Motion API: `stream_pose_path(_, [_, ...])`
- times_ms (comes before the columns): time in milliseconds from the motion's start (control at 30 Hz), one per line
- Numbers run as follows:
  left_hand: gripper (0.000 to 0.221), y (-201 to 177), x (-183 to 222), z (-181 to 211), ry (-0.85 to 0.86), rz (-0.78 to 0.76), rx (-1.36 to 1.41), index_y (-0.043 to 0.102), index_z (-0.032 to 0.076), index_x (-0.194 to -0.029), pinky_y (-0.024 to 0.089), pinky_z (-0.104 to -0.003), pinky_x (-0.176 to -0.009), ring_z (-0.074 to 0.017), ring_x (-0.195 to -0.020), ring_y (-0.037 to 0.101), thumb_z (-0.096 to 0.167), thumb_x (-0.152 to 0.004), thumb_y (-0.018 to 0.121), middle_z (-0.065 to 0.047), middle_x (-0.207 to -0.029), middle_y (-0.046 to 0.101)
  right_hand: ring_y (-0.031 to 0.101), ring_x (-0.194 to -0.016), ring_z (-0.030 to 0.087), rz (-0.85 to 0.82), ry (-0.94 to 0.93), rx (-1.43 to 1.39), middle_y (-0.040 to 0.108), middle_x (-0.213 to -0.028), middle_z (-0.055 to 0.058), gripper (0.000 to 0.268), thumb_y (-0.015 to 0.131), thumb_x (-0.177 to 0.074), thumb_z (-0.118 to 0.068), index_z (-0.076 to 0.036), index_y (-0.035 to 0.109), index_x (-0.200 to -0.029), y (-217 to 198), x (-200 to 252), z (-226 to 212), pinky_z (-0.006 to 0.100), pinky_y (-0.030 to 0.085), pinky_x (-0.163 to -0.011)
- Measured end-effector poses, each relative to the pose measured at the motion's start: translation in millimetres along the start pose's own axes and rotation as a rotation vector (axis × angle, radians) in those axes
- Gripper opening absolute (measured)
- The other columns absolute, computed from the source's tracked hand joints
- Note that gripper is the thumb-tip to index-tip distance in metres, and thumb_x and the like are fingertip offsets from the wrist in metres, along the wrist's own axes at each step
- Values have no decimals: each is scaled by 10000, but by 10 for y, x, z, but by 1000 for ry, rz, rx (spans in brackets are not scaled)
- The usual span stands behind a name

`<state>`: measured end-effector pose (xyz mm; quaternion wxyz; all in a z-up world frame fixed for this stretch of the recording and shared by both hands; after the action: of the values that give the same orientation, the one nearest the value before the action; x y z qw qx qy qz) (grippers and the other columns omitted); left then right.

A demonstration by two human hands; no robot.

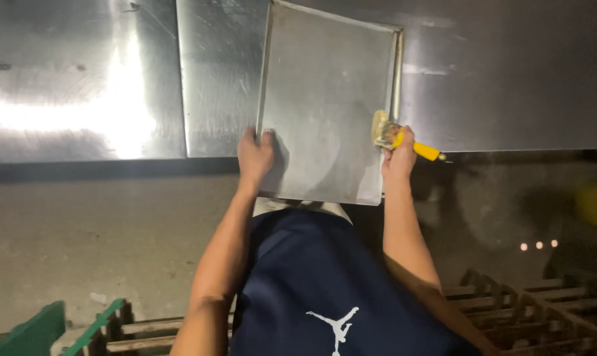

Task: Grease several metal baking trays using a brush and a white substance from a bucket.

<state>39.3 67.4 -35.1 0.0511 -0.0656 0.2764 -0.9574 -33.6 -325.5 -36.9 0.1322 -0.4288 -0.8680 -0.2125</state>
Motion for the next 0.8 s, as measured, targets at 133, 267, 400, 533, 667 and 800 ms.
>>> stream_pose_path(133, [453, -404, -182, -463, -104, 11, 15, 636, -43, -1270, 470, -481, -1002, -445, -1174, 619, 324, -1012, 574, -299, -1222, 658, 526, -578, 73, 20, 18, 55, 642, -822, -20, 267, 627, -979, -393, -131, 656, -1018, 257, 256, 390, 234, 360, -432])
stream_pose_path(267, [444, -1257, -352, -1191, -124, -12, -142, 643, -8, -1321, 431, -477, -1086, -422, -1269, 575, 329, -1052, 534, -265, -1339, 634, 573, -696, 57, -117, 95, 59, 642, -891, -29, 255, 656, -972, -382, -139, 665, -1049, 818, 711, 857, 228, 438, -534])
stream_pose_path(400, [423, -2191, -610, -2058, -165, 65, -130, 658, -74, -1285, 457, -446, -1049, -366, -1213, 632, 255, -1022, 620, -279, -1273, 675, 639, -868, 79, -388, 82, -84, 661, -972, -15, 280, 671, -1010, -333, -74, 675, -1116, 1460, 1215, 1370, 246, 558, -750])
stream_pose_path(533, [304, -2937, -695, -2032, -83, 153, -132, 709, -89, -1198, 504, -410, -960, -307, -1079, 681, 157, -1032, 647, -259, -1141, 728, 530, -651, 63, -451, 199, 274, 625, -824, -25, 300, 620, -985, -429, -140, 682, -1042, 1771, 1707, 1226, 244, 385, -452])
stream_pose_path(667, [246, -3424, -1039, -2754, 39, 191, -196, 726, -88, -1182, 542, -409, -890, -291, -975, 716, 57, -998, 649, -236, -1037, 743, 572, -653, 63, -272, 212, 410, 640, -839, -28, 304, 630, -949, -454, -172, 695, -1043, 1322, 1461, 1276, 244, 434, -450])
stream_pose_path(800, [268, -3460, -972, -2182, 0, 177, -301, 741, -42, -1211, 543, -418, -852, -309, -982, 706, 21, -965, 658, -226, -1092, 735, 584, -673, 83, -63, 138, 356, 663, -876, -4, 298, 630, -933, -433, -168, 699, -1054, 485, 1124, 929, 260, 427, -452])
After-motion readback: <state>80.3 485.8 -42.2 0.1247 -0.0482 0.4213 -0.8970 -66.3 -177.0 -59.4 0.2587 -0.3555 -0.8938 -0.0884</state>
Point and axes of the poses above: each hand's wrist, its own x-axis away from the middle knuckle, its own y-axis out of the palm, z = x × y, the point moved 3 cm from there along -x, towards the middle knuckle
